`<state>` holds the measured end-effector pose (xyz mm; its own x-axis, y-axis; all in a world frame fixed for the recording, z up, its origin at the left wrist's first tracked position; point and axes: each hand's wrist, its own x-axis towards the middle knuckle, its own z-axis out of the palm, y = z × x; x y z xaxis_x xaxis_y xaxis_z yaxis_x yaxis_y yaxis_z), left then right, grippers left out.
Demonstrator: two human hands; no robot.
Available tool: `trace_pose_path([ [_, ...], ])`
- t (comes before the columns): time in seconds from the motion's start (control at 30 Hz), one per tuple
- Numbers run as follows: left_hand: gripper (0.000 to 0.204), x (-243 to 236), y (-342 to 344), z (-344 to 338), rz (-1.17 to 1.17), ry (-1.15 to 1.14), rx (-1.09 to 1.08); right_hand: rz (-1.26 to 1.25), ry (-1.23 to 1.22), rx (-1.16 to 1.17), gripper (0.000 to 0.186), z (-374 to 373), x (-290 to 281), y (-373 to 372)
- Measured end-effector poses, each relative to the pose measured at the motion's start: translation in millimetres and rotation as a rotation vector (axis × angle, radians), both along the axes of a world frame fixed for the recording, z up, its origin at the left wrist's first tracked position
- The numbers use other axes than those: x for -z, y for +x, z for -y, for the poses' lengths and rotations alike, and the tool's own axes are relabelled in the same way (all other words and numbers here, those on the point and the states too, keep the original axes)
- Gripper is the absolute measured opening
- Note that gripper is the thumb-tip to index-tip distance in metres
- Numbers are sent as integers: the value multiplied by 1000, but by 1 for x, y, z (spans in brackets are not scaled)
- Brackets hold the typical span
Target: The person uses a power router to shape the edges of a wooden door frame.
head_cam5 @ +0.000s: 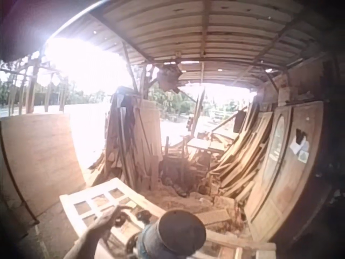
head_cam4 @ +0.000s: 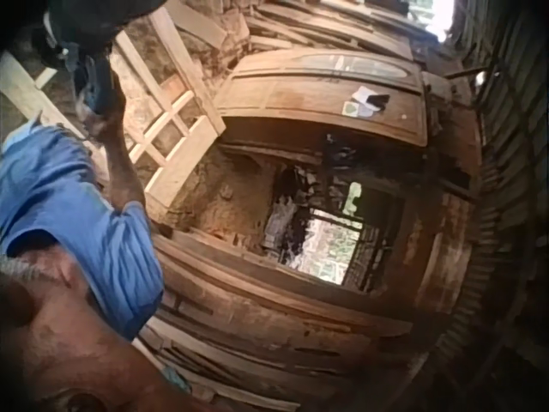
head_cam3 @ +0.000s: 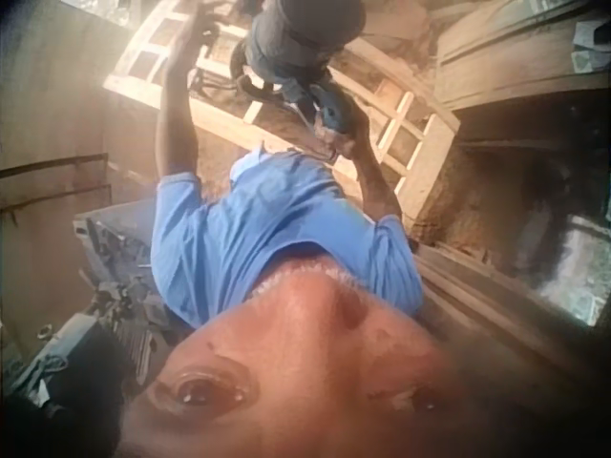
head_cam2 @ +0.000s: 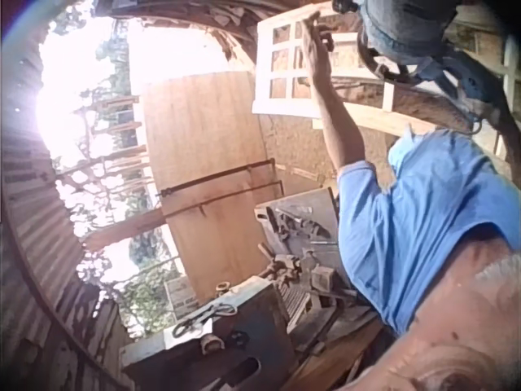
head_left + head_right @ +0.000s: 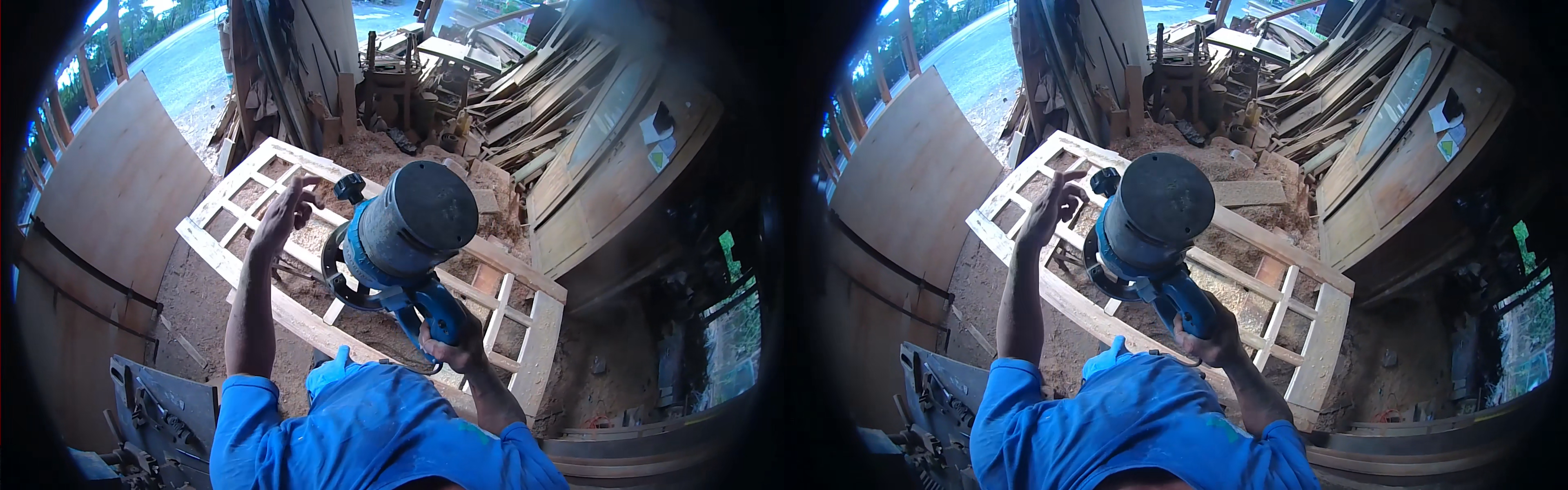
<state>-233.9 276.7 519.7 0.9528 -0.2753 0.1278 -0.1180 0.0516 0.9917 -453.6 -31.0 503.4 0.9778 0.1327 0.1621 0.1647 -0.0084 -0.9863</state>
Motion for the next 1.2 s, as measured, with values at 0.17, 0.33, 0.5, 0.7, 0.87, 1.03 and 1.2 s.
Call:
trace_pose_path([
  [0.17,54,-22,1,50,-158,152,110,63,-232,-22,60,5,8,7],
  [0.33,53,46,21,57,-98,255,117,98,-314,-107,46,12,47,14],
  [0.5,43,53,13,88,-63,478,157,-23,-324,-28,35,36,88,16],
  [0.7,38,86,11,96,-126,510,123,-104,-253,-40,32,39,112,11],
  [0.87,36,101,20,105,-41,494,213,-15,-296,8,31,45,126,10],
  [1.03,34,126,37,111,-75,520,209,-127,-218,33,27,35,138,11],
  [1.2,32,184,63,108,72,593,386,-216,-226,57,26,21,168,16],
])
